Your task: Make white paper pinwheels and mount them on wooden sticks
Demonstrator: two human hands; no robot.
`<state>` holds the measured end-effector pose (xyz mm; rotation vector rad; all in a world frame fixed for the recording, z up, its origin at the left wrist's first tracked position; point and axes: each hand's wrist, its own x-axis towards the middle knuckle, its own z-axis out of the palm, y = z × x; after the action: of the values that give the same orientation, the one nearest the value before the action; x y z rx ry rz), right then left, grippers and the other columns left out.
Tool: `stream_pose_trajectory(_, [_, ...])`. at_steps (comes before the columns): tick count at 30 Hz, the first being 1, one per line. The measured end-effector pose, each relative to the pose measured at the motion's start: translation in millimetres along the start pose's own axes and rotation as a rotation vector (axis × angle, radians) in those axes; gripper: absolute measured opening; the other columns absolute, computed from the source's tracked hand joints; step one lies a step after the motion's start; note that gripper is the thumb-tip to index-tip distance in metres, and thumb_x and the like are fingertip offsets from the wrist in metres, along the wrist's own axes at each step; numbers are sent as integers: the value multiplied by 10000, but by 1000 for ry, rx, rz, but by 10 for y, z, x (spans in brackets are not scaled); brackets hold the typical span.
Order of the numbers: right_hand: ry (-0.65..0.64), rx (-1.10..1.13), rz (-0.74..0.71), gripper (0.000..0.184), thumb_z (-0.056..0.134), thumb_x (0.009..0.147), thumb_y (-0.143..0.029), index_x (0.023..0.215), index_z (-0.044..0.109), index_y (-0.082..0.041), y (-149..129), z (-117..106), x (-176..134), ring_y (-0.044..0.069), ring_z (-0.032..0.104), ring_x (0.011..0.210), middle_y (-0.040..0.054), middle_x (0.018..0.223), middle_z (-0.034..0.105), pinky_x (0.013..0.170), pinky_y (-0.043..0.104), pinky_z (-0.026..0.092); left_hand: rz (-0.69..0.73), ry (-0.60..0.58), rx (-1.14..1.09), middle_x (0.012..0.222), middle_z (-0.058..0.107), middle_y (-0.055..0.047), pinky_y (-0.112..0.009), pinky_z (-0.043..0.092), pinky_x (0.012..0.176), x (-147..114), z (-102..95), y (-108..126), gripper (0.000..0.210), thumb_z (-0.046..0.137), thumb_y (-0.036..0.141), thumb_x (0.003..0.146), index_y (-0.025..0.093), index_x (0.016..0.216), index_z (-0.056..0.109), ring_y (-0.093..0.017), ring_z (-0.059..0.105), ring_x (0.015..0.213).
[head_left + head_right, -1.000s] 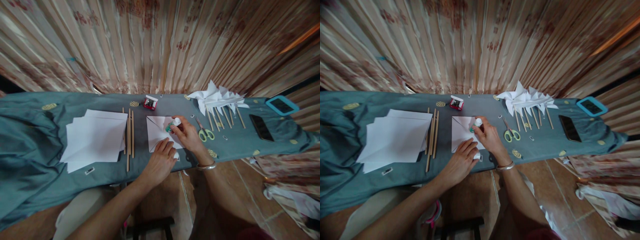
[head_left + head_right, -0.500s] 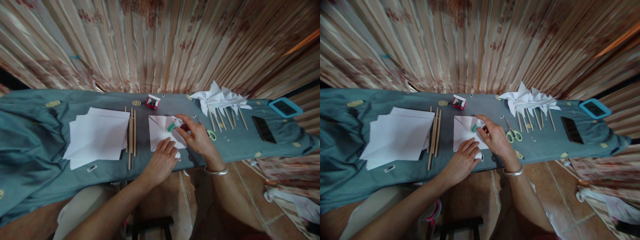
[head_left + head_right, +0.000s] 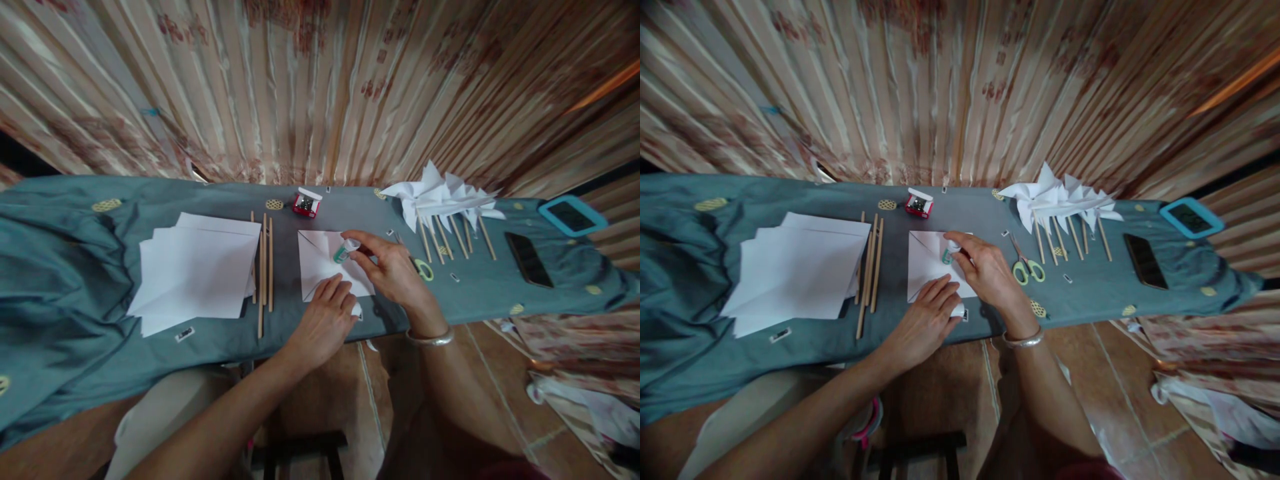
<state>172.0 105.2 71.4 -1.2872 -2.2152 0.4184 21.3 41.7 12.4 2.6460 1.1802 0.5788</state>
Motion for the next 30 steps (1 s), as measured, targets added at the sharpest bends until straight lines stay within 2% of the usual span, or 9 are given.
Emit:
stream_pose_trajectory(20, [18,-69,76,284,524,902,-215,1169,618,-206,-72,28,19,208,714,828,61,964,743,788,326,535,-8,-11,-26,1225,623,-138,-428,363,1104,-2,2,0,225,611,269,868,102,1019,611,-291,479,1285])
stream_pose_trajectory(30, [53,-161,76,279,567,899,-263,1148,621,-149,-60,56,19,210,705,782,87,898,739,744,307,523,-9,-19,-49,1244,610,-136,-443,351,1111,-15,23,-15,212,593,262,880,113,1031,595,-278,460,1303])
